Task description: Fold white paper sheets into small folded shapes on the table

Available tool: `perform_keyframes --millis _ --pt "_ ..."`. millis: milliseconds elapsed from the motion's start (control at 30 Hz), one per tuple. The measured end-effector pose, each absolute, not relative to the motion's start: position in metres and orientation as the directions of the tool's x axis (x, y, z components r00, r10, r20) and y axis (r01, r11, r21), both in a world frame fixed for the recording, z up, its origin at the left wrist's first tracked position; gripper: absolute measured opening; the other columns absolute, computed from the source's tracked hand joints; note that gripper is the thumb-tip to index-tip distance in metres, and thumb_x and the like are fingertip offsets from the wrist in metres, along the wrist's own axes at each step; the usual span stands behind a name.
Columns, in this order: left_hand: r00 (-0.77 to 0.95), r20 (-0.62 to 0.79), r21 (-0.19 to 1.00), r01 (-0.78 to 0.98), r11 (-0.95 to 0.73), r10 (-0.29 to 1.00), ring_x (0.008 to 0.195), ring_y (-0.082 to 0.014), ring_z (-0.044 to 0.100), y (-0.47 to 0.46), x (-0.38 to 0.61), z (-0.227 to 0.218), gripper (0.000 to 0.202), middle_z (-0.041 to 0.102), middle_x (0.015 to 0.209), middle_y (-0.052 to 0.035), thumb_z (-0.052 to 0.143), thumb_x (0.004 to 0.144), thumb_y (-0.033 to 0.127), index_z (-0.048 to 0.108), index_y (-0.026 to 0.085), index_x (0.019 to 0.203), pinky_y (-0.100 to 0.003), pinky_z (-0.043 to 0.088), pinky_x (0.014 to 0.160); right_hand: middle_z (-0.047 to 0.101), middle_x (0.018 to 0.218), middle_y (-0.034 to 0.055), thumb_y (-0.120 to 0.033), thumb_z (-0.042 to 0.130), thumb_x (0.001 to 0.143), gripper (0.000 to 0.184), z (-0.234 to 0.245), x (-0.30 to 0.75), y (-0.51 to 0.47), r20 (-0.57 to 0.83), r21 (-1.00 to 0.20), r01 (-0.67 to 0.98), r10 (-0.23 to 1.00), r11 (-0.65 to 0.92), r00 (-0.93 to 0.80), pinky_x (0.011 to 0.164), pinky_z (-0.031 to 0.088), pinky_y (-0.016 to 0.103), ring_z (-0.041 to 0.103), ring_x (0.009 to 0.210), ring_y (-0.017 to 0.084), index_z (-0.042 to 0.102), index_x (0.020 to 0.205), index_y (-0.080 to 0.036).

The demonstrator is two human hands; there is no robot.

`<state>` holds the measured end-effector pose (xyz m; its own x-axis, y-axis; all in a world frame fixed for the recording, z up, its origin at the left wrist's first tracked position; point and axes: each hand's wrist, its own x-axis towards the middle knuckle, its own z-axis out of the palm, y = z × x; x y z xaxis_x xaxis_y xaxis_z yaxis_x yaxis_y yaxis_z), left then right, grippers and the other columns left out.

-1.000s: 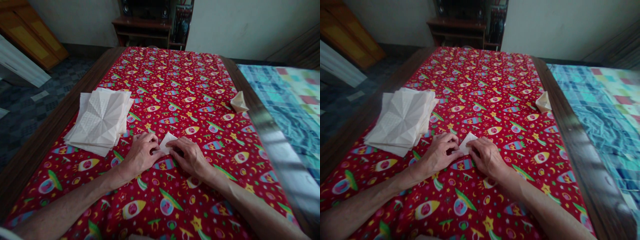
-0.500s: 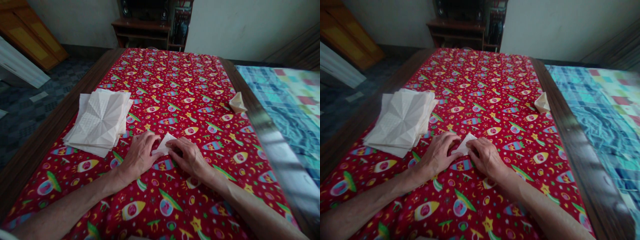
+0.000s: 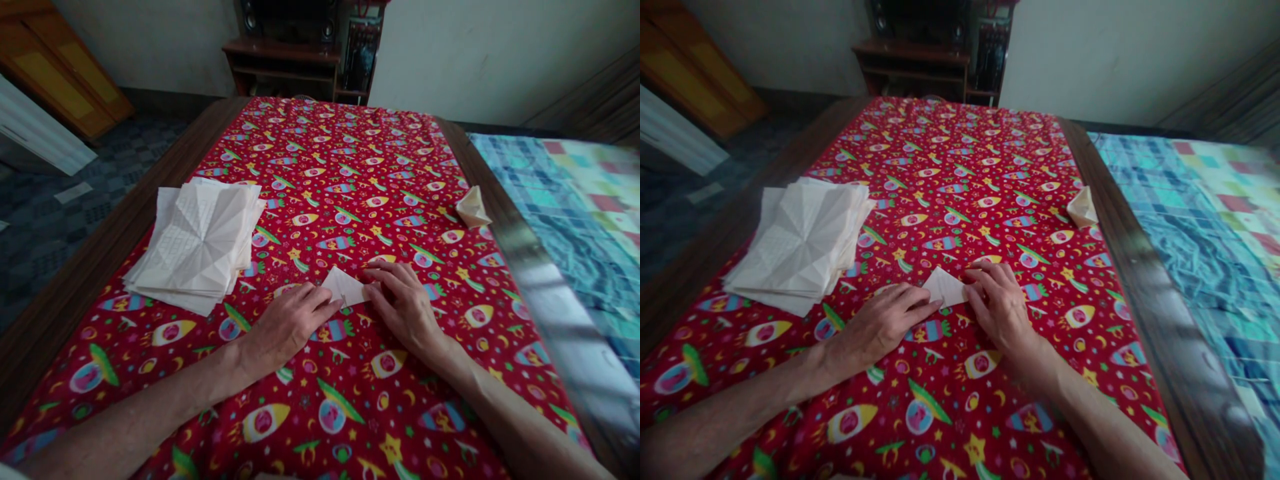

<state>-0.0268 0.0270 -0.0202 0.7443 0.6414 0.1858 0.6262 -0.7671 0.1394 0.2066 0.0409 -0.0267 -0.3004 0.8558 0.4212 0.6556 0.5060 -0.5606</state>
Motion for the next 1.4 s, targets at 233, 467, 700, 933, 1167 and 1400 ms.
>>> perform_keyframes --millis 233,467,700,933,1167,1400 --pt "0.735 0.23 0.174 0.613 -0.77 0.637 0.094 -0.0188 0.054 0.026 -0.028 -0.023 0.03 0.058 0.105 -0.004 0.042 0.095 0.014 0.055 0.019 0.122 -0.034 0.049 0.082 0.061 0.097 0.0063 -0.021 0.06 0.087 0.011 -0.029 0.208 0.043 0.36 -0.521 0.649 0.832 0.554 -0.422 0.079 0.046 0.035 0.055 0.091 0.02 0.064 0.097 -0.02" --pt "0.732 0.229 0.146 0.625 -0.767 0.641 0.093 -0.019 0.054 0.027 -0.027 -0.022 0.03 0.058 0.105 -0.0038 0.043 0.094 0.013 0.056 0.021 0.12 -0.034 0.05 0.08 0.064 0.088 0.0032 -0.019 0.061 0.086 0.01 -0.029 0.207 0.046 0.309 -0.589 0.649 0.876 0.482 -0.37 0.073 0.044 0.031 0.058 0.082 0.018 0.063 0.095 -0.019" --pt "0.731 0.221 0.138 0.632 -0.763 0.645 0.095 -0.0182 0.053 0.027 -0.029 -0.024 0.034 0.057 0.108 -0.0043 0.041 0.094 0.012 0.052 0.02 0.126 -0.033 0.049 0.083 0.068 0.084 0.0022 -0.019 0.062 0.086 0.005 -0.03 0.206 0.05 0.302 -0.622 0.616 0.874 0.483 -0.38 0.073 0.044 0.031 0.06 0.077 0.016 0.066 0.089 -0.02" --pt "0.774 0.058 0.036 0.63 -0.776 0.631 0.092 -0.0208 0.051 0.029 -0.024 -0.017 0.055 0.055 0.109 -0.0045 0.043 0.088 0.005 0.035 0.021 0.14 -0.035 0.051 0.076 0.068 0.083 0.0021 -0.021 0.061 0.087 0.005 -0.03 0.205 0.048 0.316 -0.613 0.621 0.872 0.489 -0.374 0.074 0.044 0.032 0.061 0.076 0.016 0.065 0.089 -0.019" --pt "0.776 -0.012 -0.015 0.631 -0.776 0.631 0.093 -0.0203 0.049 0.03 -0.02 -0.009 0.052 0.053 0.11 -0.0043 0.045 0.088 0.007 0.036 0.021 0.138 -0.034 0.05 0.077 0.065 0.104 0.0097 -0.022 0.056 0.089 0.013 -0.028 0.207 0.043 0.425 -0.4 0.725 0.814 0.561 -0.396 0.081 0.049 0.039 0.058 0.096 0.023 0.065 0.097 -0.019" --pt "0.766 -0.038 0.027 0.643 -0.765 0.642 0.095 -0.0191 0.049 0.029 -0.019 -0.006 0.038 0.054 0.11 -0.0028 0.043 0.09 0.008 0.05 0.022 0.125 -0.033 0.049 0.08 0.038 0.147 0.0134 -0.018 0.037 0.096 0.047 -0.027 0.204 0.002 0.223 -0.128 0.63 0.641 0.766 -0.734 0.112 0.031 0.048 0.028 0.138 0.024 0.034 0.142 -0.008"
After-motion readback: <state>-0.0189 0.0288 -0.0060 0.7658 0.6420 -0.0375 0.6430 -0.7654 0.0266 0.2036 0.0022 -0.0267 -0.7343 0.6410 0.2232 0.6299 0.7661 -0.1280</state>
